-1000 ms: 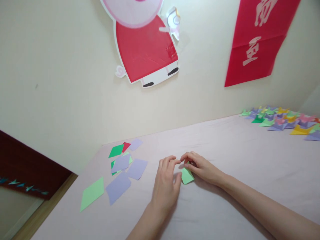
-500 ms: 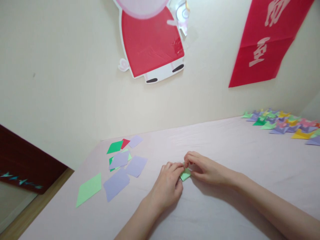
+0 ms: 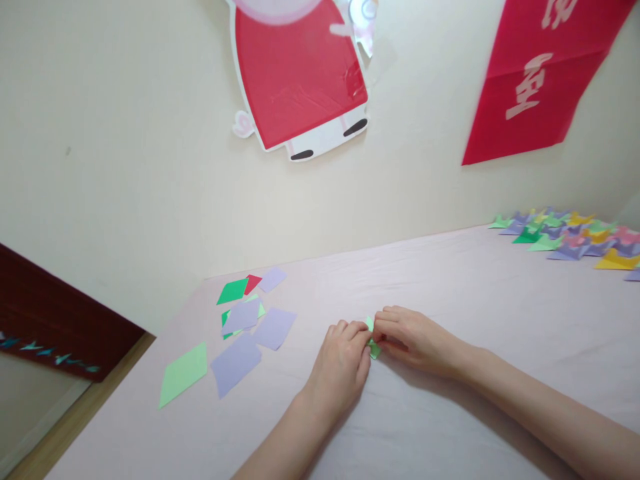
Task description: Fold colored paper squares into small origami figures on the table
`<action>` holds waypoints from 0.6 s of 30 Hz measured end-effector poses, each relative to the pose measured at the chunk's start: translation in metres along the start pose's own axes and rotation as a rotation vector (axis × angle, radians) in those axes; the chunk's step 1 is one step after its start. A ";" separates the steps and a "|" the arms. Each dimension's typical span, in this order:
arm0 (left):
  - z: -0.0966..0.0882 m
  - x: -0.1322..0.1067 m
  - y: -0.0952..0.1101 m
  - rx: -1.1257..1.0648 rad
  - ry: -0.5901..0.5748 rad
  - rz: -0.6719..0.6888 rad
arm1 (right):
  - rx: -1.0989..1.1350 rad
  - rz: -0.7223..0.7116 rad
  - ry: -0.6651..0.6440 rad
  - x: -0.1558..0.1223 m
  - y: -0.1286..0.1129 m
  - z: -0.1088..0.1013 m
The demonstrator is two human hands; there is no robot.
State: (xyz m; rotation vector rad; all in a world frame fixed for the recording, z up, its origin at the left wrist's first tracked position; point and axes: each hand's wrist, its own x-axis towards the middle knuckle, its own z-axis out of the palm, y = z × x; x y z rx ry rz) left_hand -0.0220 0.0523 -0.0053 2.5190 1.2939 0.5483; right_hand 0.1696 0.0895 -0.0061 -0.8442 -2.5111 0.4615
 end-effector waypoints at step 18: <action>0.019 0.020 -0.014 0.027 0.136 0.075 | 0.324 0.143 -0.014 -0.006 0.031 -0.008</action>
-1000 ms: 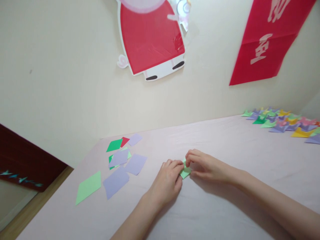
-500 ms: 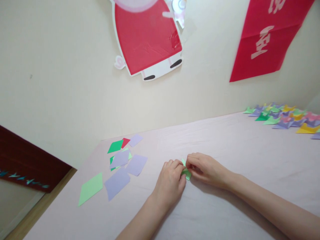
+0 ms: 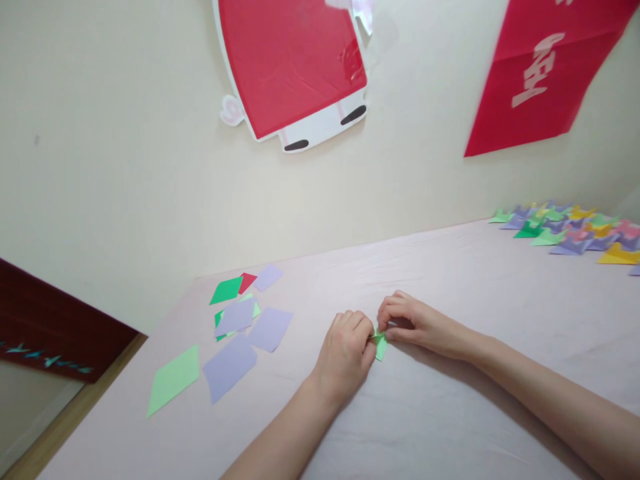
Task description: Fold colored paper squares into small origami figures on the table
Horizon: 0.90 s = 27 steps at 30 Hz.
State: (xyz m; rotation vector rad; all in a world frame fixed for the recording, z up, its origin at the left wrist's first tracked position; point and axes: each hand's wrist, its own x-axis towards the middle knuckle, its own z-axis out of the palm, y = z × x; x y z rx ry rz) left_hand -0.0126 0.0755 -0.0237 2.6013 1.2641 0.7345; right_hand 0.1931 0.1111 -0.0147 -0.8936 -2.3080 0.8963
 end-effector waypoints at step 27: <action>-0.022 0.019 -0.001 -0.433 -0.131 -0.334 | -0.096 0.142 0.001 0.021 0.001 0.008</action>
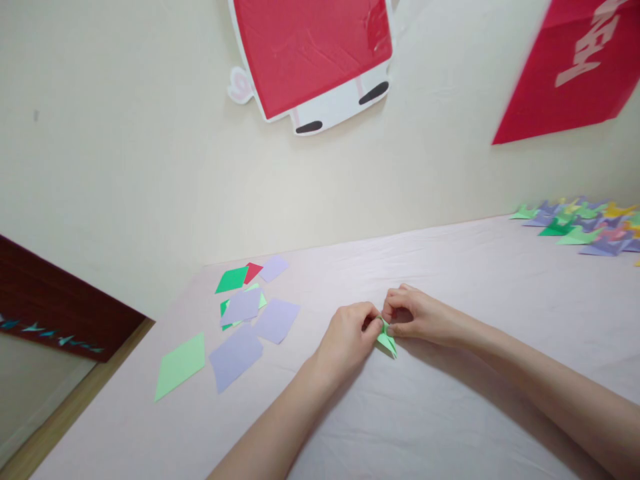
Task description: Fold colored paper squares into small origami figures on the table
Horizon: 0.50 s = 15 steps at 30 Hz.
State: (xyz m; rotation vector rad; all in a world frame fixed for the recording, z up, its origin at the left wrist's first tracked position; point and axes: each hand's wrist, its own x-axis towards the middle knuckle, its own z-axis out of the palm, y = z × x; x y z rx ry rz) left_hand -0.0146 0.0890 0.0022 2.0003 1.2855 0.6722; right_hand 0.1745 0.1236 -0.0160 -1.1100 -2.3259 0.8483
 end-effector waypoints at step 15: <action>-0.005 0.002 0.004 0.084 -0.081 0.009 | -0.027 -0.003 0.052 0.001 0.001 0.005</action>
